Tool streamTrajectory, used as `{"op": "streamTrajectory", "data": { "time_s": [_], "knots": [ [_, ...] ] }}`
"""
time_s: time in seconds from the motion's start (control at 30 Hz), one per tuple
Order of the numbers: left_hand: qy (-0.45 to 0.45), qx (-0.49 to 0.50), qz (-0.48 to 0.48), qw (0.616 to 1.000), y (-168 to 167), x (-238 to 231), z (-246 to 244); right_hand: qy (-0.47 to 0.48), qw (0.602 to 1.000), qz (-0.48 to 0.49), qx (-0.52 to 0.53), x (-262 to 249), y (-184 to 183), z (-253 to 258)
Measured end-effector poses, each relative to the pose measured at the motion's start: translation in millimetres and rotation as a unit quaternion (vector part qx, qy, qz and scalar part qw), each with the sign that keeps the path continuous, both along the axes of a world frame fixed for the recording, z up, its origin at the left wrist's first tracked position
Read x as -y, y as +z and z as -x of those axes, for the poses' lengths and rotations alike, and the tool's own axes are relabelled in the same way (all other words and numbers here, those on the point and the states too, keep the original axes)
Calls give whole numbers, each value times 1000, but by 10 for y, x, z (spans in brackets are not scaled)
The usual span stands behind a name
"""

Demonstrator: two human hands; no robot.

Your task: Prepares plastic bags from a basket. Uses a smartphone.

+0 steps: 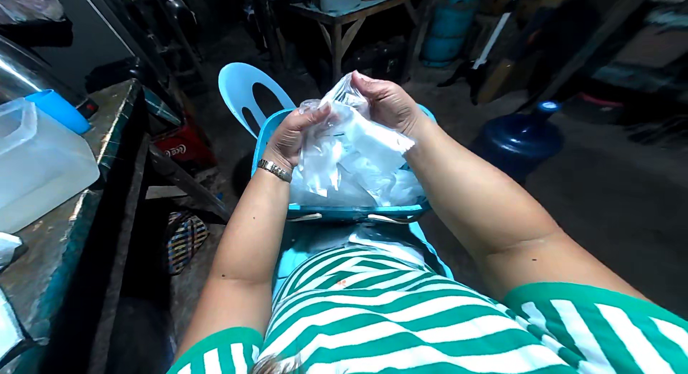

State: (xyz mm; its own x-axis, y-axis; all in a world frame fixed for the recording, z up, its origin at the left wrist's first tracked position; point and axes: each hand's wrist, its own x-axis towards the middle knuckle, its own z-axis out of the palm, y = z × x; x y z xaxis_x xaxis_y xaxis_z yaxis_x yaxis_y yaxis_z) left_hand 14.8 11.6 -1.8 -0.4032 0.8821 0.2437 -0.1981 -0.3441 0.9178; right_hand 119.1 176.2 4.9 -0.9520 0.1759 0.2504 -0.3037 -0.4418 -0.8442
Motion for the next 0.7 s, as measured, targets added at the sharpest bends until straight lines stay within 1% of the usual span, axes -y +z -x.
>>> {"op": "streamTrajectory", "data": {
  "time_s": [0.03, 0.1, 0.13, 0.17, 0.23, 0.27, 0.33, 0.4, 0.43, 0.5, 0.53, 0.57, 0.6, 0.67, 0.7],
  "knots": [
    [6, -1, -15, 1000, -3, 2, -4, 3, 999, -37, 16, -15, -7, 12],
    [15, 42, -43, 998, 4, -12, 24, -9, 986, -158, 48, -36, -12, -5],
    [12, 67, -44, 997, 3, -26, 53, 6, 979, -199, 40, -40, -27, -46],
    [3, 83, -40, 996, -5, -43, 82, 42, 977, -208, 2, -40, -55, -62],
    [-32, 92, -33, 995, -18, -61, 134, 123, 972, -180, -84, -78, -105, -44],
    [-48, 86, -30, 995, -15, -59, 141, 124, 973, -160, -112, -91, -122, -45],
    [-64, 60, -30, 996, -29, -20, 127, 87, 983, -95, -128, -117, -141, -50],
    [-66, 4, -44, 997, -80, 24, 112, 74, 991, -33, -105, -136, -117, -9],
    [-79, -24, -66, 994, -109, 30, 121, 71, 994, -19, -86, -127, -110, 16],
    [-111, -102, -114, 982, -121, 40, 150, 52, 997, -35, -34, -57, -76, 19],
    [-114, -113, -133, 978, -127, 50, 169, 40, 997, -58, -6, -28, -57, 6],
    [-87, -106, -137, 981, -130, 66, 171, 34, 995, -91, 18, -16, -44, -6],
    [-37, -92, -126, 987, -115, 76, 154, 36, 990, -132, 33, -17, -38, -20],
    [92, -89, -64, 990, -45, 31, 114, 64, 973, -221, 16, -45, -75, -24],
    [151, -96, -31, 983, -30, -18, 117, 86, 964, -252, -5, -68, -98, -8]
  ]
}}
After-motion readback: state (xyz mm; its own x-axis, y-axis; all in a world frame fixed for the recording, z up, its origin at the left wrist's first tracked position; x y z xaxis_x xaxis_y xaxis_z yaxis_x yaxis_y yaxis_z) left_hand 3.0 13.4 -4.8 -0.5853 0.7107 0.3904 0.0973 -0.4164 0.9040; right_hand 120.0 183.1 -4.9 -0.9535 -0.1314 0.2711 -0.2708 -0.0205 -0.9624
